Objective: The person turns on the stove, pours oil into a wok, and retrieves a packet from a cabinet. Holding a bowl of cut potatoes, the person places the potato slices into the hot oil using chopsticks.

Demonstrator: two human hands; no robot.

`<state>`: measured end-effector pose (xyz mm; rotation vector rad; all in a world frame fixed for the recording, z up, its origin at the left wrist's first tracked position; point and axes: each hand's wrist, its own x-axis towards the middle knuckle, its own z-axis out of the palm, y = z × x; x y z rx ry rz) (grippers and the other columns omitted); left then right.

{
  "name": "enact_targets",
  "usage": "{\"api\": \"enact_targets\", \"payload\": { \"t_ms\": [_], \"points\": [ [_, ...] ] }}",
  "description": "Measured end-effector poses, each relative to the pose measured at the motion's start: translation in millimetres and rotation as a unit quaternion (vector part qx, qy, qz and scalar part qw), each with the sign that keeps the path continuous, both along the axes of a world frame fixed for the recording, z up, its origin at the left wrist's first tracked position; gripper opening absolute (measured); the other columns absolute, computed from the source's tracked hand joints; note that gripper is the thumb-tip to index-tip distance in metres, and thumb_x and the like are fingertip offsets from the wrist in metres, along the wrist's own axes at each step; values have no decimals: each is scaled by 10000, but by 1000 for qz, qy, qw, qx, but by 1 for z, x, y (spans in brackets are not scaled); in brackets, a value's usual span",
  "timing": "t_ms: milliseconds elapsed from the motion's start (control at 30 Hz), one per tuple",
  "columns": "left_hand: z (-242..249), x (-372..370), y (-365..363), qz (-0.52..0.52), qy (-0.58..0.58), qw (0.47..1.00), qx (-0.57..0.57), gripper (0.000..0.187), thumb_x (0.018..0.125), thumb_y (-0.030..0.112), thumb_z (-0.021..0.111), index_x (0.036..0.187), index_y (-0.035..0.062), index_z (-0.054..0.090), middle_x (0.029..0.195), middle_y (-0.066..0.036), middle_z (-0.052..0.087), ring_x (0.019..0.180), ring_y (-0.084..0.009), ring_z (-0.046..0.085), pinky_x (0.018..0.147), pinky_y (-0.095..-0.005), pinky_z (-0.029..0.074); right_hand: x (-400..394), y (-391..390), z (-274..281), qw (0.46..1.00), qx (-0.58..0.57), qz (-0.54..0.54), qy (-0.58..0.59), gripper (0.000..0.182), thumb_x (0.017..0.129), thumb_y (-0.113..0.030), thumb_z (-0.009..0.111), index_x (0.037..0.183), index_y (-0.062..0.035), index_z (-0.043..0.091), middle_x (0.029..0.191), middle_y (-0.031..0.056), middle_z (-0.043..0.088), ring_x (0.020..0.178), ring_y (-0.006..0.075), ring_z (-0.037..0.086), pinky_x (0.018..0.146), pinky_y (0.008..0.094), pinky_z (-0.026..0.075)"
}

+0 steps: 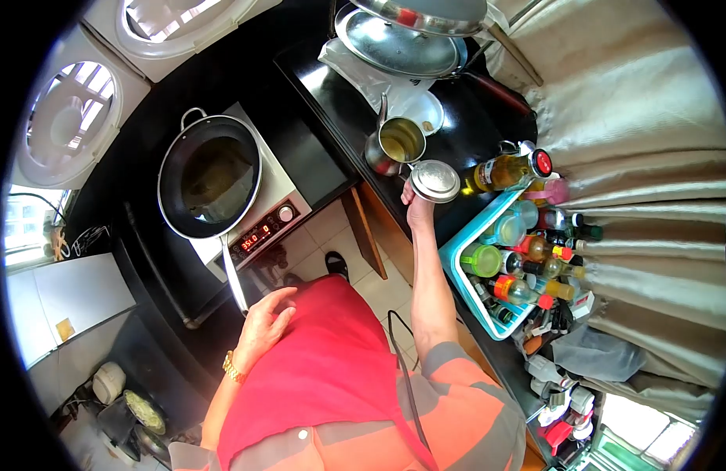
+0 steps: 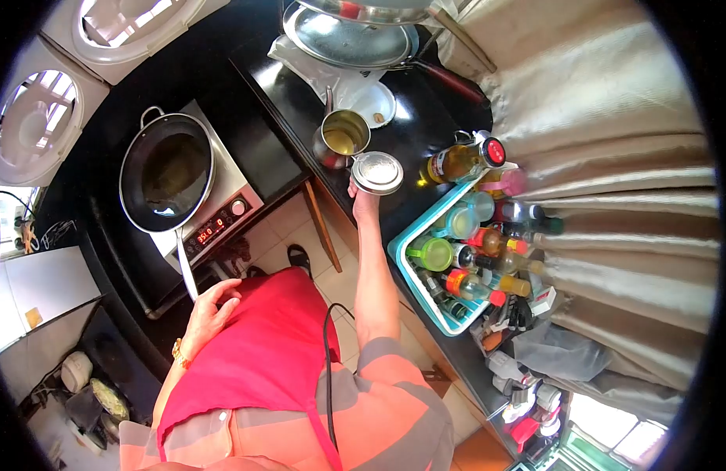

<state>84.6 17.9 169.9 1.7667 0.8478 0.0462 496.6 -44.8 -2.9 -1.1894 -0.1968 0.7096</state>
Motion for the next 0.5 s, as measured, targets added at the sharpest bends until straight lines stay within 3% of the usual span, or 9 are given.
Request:
{"api": "enact_targets", "payload": {
  "t_ms": [300, 367, 400, 467, 500],
  "points": [
    [-2, 8, -8, 18, 6, 1000, -8, 385, 968, 96, 677, 1345, 38, 632, 1076, -105, 737, 975, -197, 714, 810, -304, 572, 2, 26, -15, 999, 25, 27, 6, 203, 1050, -265, 554, 888, -146, 522, 686, -47, 432, 552, 57, 380, 488, 233, 313],
    [-3, 9, -9, 22, 8, 1000, -11, 386, 967, 97, 677, 1346, 39, 631, 1067, -99, 738, 971, -195, 710, 824, -305, 564, 2, 28, -21, 998, 55, 24, 16, 70, 1001, -117, 590, 935, -138, 589, 725, -54, 495, 561, 61, 411, 492, 248, 319],
    [-2, 10, -9, 23, 8, 1000, -8, 386, 967, 97, 677, 1346, 39, 631, 1067, -99, 738, 971, -195, 710, 824, -305, 564, 2, 29, -23, 998, 58, 24, 16, 70, 1001, -117, 590, 935, -138, 589, 725, -54, 495, 561, 61, 411, 492, 248, 319],
    [-3, 11, -10, 27, 4, 1000, -12, 387, 967, 98, 676, 1346, 40, 631, 1065, -95, 738, 969, -194, 709, 817, -303, 563, 1, 32, -26, 999, 20, 28, -29, 183, 1049, -270, 564, 925, -136, 553, 702, -39, 452, 557, 59, 397, 494, 234, 329],
    [-5, 11, -10, 29, 3, 999, -12, 388, 966, 95, 673, 1348, 40, 630, 1063, -91, 738, 969, -195, 710, 814, -302, 564, 2, 32, -29, 999, 26, 25, -20, 177, 1045, -261, 573, 927, -129, 560, 710, -35, 469, 559, 66, 404, 501, 246, 334]
  ]
}}
